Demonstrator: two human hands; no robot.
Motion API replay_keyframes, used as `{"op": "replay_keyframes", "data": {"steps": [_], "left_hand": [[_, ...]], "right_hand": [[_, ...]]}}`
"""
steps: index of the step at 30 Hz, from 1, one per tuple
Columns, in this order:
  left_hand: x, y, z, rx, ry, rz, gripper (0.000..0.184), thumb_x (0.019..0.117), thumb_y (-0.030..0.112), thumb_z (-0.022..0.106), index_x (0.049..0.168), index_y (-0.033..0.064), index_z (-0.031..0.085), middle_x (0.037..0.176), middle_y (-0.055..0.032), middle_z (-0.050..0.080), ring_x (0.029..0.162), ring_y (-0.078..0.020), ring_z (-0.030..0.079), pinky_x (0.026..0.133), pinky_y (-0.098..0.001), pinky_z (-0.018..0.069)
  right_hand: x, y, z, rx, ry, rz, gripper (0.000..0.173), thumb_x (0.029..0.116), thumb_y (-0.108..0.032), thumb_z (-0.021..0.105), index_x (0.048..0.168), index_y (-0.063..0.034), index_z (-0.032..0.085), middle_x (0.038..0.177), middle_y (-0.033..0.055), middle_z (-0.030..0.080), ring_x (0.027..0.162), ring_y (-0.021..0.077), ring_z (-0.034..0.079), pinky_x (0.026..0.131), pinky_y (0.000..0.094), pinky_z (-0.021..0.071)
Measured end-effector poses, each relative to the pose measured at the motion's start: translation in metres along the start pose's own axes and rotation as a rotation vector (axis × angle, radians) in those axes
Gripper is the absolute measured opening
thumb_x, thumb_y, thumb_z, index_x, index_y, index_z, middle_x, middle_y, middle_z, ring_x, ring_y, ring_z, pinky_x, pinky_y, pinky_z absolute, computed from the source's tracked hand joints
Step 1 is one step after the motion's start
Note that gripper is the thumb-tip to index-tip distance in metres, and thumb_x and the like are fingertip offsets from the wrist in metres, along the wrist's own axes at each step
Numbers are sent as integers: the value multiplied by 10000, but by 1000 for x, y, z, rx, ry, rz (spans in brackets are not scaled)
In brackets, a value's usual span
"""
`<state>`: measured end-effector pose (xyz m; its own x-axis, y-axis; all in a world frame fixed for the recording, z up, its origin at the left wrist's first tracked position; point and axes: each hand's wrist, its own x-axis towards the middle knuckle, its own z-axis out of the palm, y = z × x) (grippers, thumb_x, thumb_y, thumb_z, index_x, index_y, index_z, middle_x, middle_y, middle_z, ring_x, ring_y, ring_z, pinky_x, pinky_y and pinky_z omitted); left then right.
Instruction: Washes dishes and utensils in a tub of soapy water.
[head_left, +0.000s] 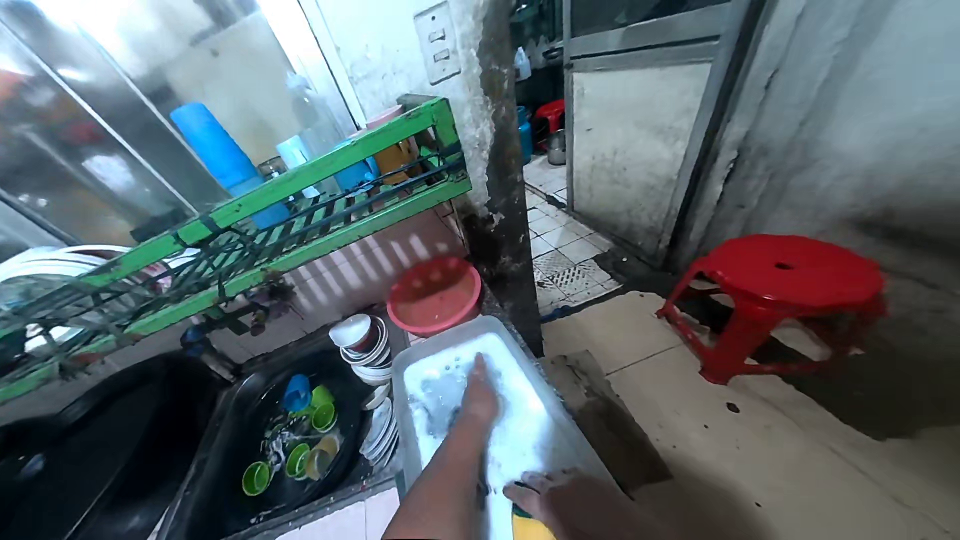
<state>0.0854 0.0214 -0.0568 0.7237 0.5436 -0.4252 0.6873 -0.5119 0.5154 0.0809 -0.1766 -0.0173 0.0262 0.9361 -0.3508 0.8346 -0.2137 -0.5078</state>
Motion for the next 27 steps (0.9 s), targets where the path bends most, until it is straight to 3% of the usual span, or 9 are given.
{"op": "replay_keyframes", "data": {"steps": [3,5,7,11,13,16,18,21,27], "left_hand": [[-4,0,-14,-299,-29,-76,1004,924,-25,623,1638,91,-73,1582,-237,383,1397,-295,492,1127,-444,446],[-3,-4,-19,-419,-17,-202,901,875,-51,658,1607,69,146,1257,-200,596,956,-229,667,782,-379,573],[-3,-3,-24,-533,-52,-297,476,936,-26,596,1380,19,431,898,-127,617,621,-172,602,546,-311,519],[-1,2,-19,-701,-94,-347,236,1041,76,500,1267,21,461,743,-84,561,487,-155,537,447,-292,492],[-6,8,-1,-424,-27,-252,431,1034,121,526,1437,46,393,932,-124,587,645,-184,600,565,-332,535],[-15,27,18,56,-57,-105,603,1021,200,568,1531,-33,347,1528,-260,440,1371,-351,508,1117,-471,452],[-13,36,24,162,-89,-80,658,1040,286,564,1556,-42,319,1585,-280,360,1443,-398,420,1163,-497,396],[-3,31,24,126,-30,-134,552,1018,191,565,1506,-17,411,1481,-236,511,1341,-359,544,1084,-506,477],[18,29,9,41,34,-234,545,1095,254,427,1575,30,301,1477,-218,532,1335,-347,563,1095,-510,465]], "right_hand": [[1,3,5,22,35,-10,582,946,-44,586,1507,-180,508,1396,194,606,1241,433,598,1020,621,469],[2,3,6,25,32,-20,598,935,-40,604,1509,-174,506,1410,200,596,1263,435,584,1044,612,454],[3,3,6,35,29,-9,616,924,-39,620,1511,-183,504,1416,190,596,1274,428,580,1053,607,452],[4,0,3,38,-27,38,640,933,-47,612,1535,-213,472,1441,173,579,1291,420,567,1052,609,452],[5,0,3,30,-42,48,646,930,-45,607,1537,-226,473,1436,159,586,1288,414,570,1043,606,462],[6,-1,1,18,-78,64,618,931,-38,596,1520,-188,484,1412,182,597,1269,431,580,1018,631,471],[5,-2,-2,2,-104,69,563,941,-46,597,1487,-150,504,1369,206,611,1238,443,592,1010,633,467],[6,-3,-2,1,-108,66,513,937,-58,608,1441,-122,538,1329,213,630,1214,445,605,994,639,475],[1,-6,-6,18,-78,105,526,946,-86,601,1464,-148,533,1320,211,642,1200,455,616,967,650,491]]}}
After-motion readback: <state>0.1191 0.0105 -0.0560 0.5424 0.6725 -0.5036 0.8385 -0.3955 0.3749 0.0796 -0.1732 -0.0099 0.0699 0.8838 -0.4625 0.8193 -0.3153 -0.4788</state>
